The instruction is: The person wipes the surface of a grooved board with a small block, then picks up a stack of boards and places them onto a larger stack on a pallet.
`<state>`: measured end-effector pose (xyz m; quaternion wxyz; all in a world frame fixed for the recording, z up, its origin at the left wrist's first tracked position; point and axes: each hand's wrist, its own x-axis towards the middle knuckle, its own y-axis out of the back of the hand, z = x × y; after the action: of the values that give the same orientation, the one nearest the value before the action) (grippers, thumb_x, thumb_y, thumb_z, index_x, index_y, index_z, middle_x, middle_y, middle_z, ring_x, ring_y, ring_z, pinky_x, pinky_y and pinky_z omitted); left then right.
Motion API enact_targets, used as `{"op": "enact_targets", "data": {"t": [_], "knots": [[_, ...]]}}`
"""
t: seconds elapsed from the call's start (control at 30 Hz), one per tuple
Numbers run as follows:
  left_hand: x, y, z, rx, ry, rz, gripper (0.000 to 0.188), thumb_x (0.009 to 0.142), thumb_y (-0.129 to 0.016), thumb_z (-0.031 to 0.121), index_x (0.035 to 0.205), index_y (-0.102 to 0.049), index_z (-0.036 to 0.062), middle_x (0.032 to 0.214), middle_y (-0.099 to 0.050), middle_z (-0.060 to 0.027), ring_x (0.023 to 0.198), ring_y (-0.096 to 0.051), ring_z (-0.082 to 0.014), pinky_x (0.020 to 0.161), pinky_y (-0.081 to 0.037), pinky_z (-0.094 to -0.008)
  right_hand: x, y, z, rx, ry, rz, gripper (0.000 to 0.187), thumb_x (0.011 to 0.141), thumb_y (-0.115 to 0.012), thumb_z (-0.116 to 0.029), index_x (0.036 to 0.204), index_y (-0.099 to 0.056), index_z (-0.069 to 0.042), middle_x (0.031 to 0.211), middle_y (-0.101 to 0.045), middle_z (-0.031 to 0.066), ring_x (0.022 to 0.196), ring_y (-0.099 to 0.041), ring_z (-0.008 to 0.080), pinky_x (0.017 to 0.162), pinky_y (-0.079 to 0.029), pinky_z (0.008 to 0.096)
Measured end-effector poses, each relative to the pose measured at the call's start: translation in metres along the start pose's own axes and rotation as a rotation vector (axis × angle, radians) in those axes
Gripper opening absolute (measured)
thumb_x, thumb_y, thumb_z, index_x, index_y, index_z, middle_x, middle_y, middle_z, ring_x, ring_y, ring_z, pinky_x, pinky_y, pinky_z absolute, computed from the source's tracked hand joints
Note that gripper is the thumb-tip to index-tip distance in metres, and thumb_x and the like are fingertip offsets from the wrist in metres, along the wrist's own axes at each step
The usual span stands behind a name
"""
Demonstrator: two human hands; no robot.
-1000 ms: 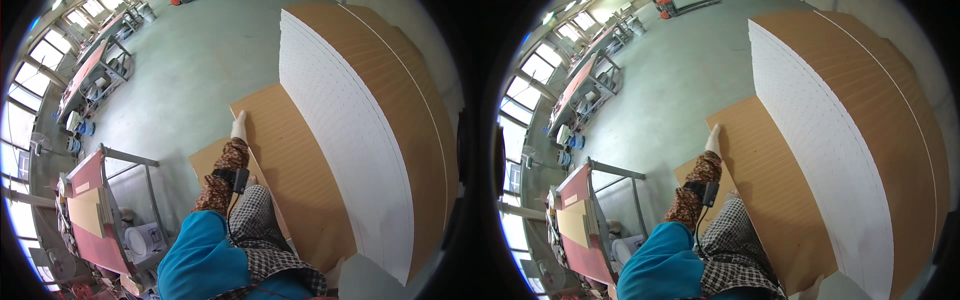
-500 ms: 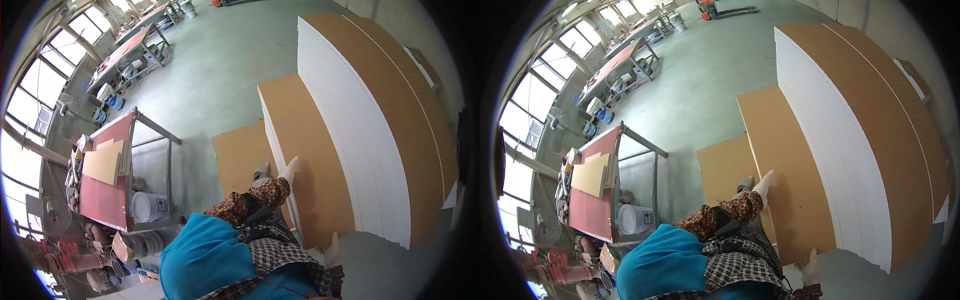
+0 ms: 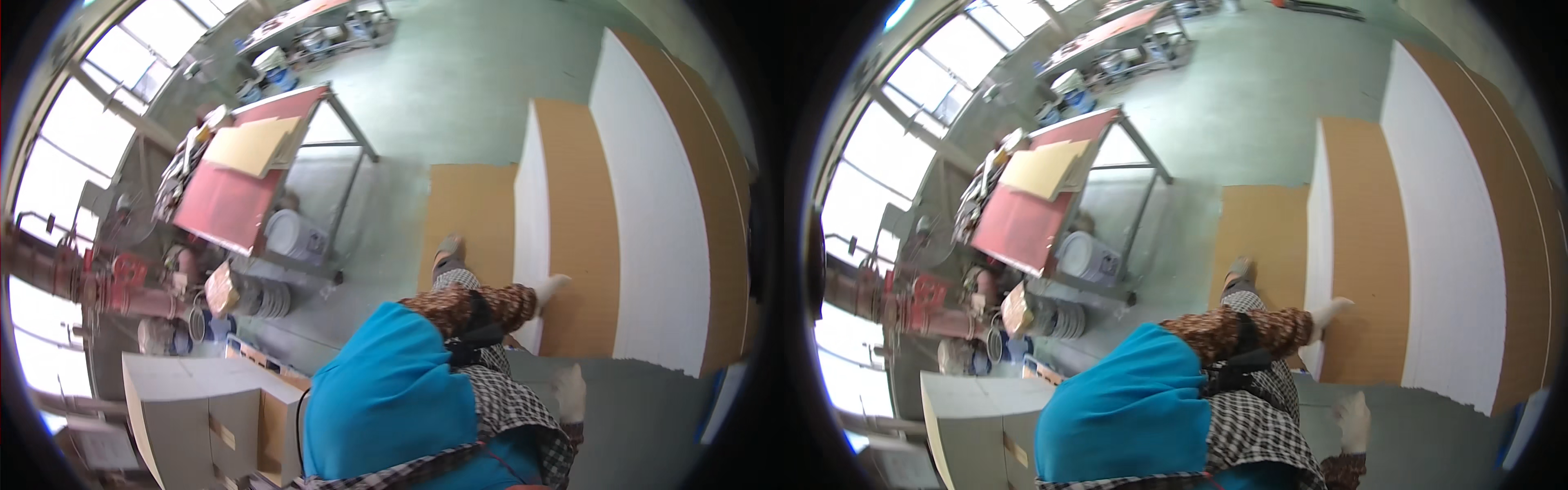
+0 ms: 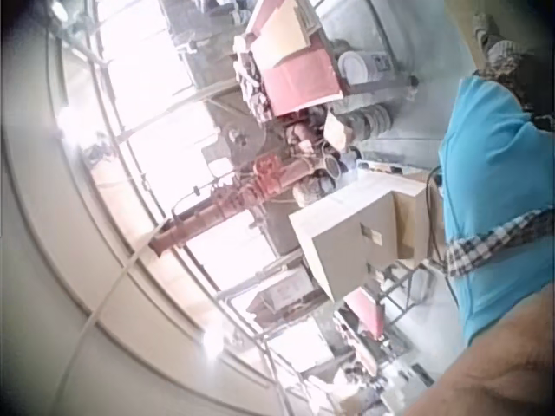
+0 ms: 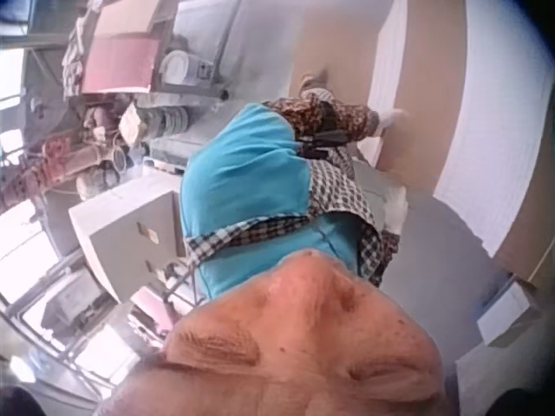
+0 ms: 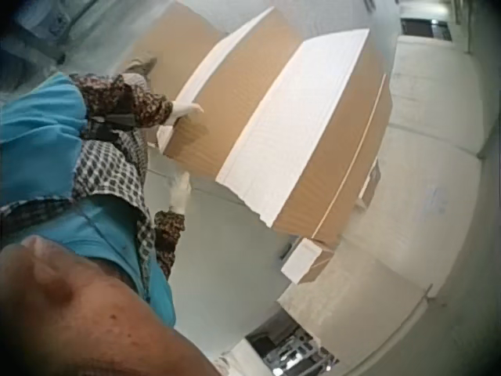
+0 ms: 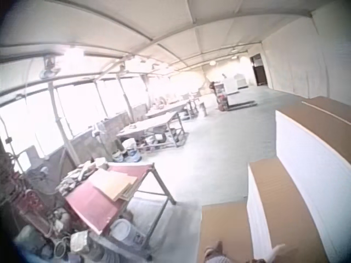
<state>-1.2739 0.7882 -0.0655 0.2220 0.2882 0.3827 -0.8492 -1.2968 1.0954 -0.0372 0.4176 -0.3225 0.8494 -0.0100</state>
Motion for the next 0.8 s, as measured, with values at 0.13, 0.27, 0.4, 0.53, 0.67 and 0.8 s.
{"op": "enact_targets", "data": {"t": [0.13, 0.27, 0.4, 0.53, 0.67, 0.8], "knots": [[-0.006, -0.017, 0.009, 0.216, 0.067, 0.152, 0.08, 0.085, -0.063, 0.062, 0.141, -0.052, 0.0065, 0.133, -0.057, -0.019, 0.119, -0.057, -0.0265, 0.096, -0.046, -0.0469, -0.049, -0.038, 0.009, -0.31, 0.004, 0.26, 0.033, 0.105, -0.049, -0.04, 0.089, -0.052, -0.012, 0.076, -0.056, 0.0004, 0.068, -0.057, 0.0129, 0.06, -0.045, 0.0286], [-0.041, 0.032, -0.002, 0.146, 0.118, 0.037, 0.058, 0.086, -0.063, 0.059, 0.113, -0.061, 0.008, 0.087, -0.057, -0.0075, 0.081, -0.057, -0.0216, 0.071, -0.045, -0.0449, -0.023, -0.048, 0.043, -0.28, -0.121, 0.096, 0.031, 0.104, -0.052, -0.033, 0.081, -0.05, -0.013, 0.071, -0.052, 0.0011, 0.062, -0.054, 0.0148, 0.055, -0.044, 0.0309], [-0.136, 0.093, 0.007, 0.249, 0.167, -0.345, 0.028, 0.101, -0.052, 0.031, 0.077, -0.047, 0.0196, 0.062, -0.034, 0.0062, 0.052, -0.033, -0.0082, 0.048, -0.028, -0.0263, 0.011, -0.041, 0.085, -0.26, -0.228, 0.051, 0.032, 0.102, -0.054, -0.026, 0.073, -0.048, -0.014, 0.066, -0.047, 0.0018, 0.055, -0.052, 0.0167, 0.051, -0.043, 0.0332], [-0.234, 0.256, 0.013, 0.013, 0.119, -0.121, 0.023, 0.101, -0.053, 0.031, 0.081, -0.051, 0.0202, 0.067, -0.044, 0.0059, 0.057, -0.043, -0.01, 0.054, -0.039, -0.0282, 0.018, -0.162, 0.069, -0.432, -0.227, -0.159, 0.041, 0.104, -0.049, -0.029, 0.066, -0.037, -0.019, 0.059, -0.036, -0.0039, 0.048, -0.041, 0.0098, 0.042, -0.032, 0.0277], [-0.356, 0.377, 0.006, -0.272, -0.167, -0.026, 0.021, 0.102, -0.053, 0.035, 0.095, -0.057, 0.0151, 0.085, -0.058, 0.0015, 0.077, -0.057, -0.0143, 0.073, -0.05, -0.0324, 0.001, -0.285, 0.065, -0.849, -0.031, -0.161, 0.034, 0.101, -0.054, -0.034, 0.084, -0.06, -0.006, 0.071, -0.056, -0.0002, 0.06, -0.054, 0.0113, 0.053, -0.043, 0.0266], [-0.485, 0.446, -0.012, -0.501, -0.377, 0.241, 0.042, 0.106, -0.05, 0.036, 0.131, -0.054, 0.0024, 0.123, -0.065, -0.0122, 0.106, -0.065, -0.0271, 0.094, -0.054, -0.0429, -0.003, -0.408, 0.085, -1.297, 0.117, -0.482, 0.05, 0.099, -0.053, -0.041, 0.105, -0.066, 0.008, 0.08, -0.067, 0.0091, 0.077, -0.065, 0.0197, 0.075, -0.052, 0.0361]]}}
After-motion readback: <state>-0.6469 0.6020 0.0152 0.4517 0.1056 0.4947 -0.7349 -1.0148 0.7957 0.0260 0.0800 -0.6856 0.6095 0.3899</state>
